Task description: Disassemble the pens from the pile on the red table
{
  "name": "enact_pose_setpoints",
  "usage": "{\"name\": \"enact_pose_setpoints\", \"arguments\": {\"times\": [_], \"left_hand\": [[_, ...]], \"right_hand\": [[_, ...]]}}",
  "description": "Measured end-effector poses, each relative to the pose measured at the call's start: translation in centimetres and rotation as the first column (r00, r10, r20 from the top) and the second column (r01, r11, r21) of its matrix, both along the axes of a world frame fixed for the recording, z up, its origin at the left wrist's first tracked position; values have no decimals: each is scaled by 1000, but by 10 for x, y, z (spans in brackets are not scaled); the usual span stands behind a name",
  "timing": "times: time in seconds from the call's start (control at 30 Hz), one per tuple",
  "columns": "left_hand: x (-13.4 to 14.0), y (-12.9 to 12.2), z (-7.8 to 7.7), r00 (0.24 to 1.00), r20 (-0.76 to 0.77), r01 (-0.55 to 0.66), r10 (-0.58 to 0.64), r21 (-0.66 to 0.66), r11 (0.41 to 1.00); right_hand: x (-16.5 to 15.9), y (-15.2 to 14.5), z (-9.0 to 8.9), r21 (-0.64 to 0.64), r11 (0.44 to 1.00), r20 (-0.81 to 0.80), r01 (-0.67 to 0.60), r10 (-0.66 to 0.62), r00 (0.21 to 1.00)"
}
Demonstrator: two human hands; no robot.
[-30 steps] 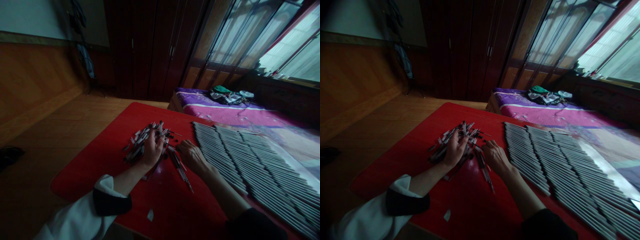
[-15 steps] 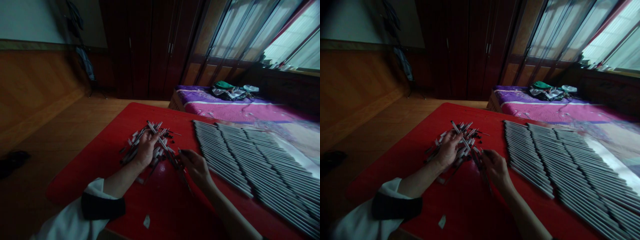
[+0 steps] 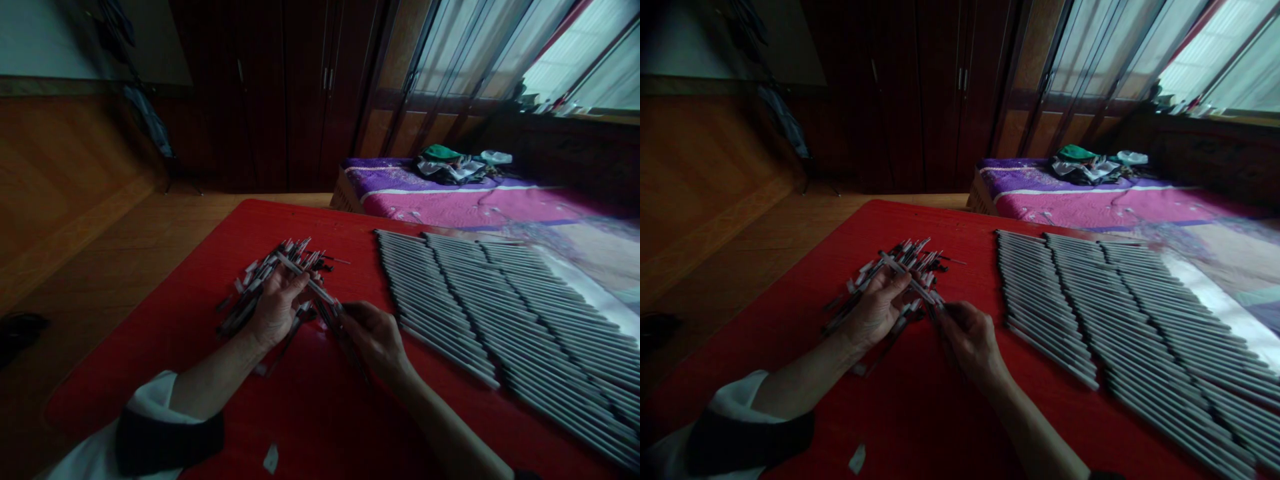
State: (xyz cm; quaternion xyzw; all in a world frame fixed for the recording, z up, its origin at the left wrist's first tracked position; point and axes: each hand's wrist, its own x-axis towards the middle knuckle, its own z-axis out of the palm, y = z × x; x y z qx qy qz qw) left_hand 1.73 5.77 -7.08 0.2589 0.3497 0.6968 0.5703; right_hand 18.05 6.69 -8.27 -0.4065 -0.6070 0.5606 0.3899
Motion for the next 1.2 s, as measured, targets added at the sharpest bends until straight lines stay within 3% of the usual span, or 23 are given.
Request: {"name": "enact_pose_setpoints", "arguments": {"times": [0.37,0.53,1.07,1.2], "left_hand": [[5,-4,-1,997,-46,55,-56,-31,998],[7,-6,-1,991,-119,45,-54,-77,996],[18,-12,2,997,-76,11,-15,-56,998],[19,-12,3,994,-105,-13,7,-50,999]], "right_hand": [[-2,-1,-1,31,999,-2,6,-6,1000],[-2,-3,1,11,1000,-24,24,-23,999],[-2,-8,7,-110,993,-99,34,-45,994],[0,-1,6,-40,999,-49,-10,8,999]]}}
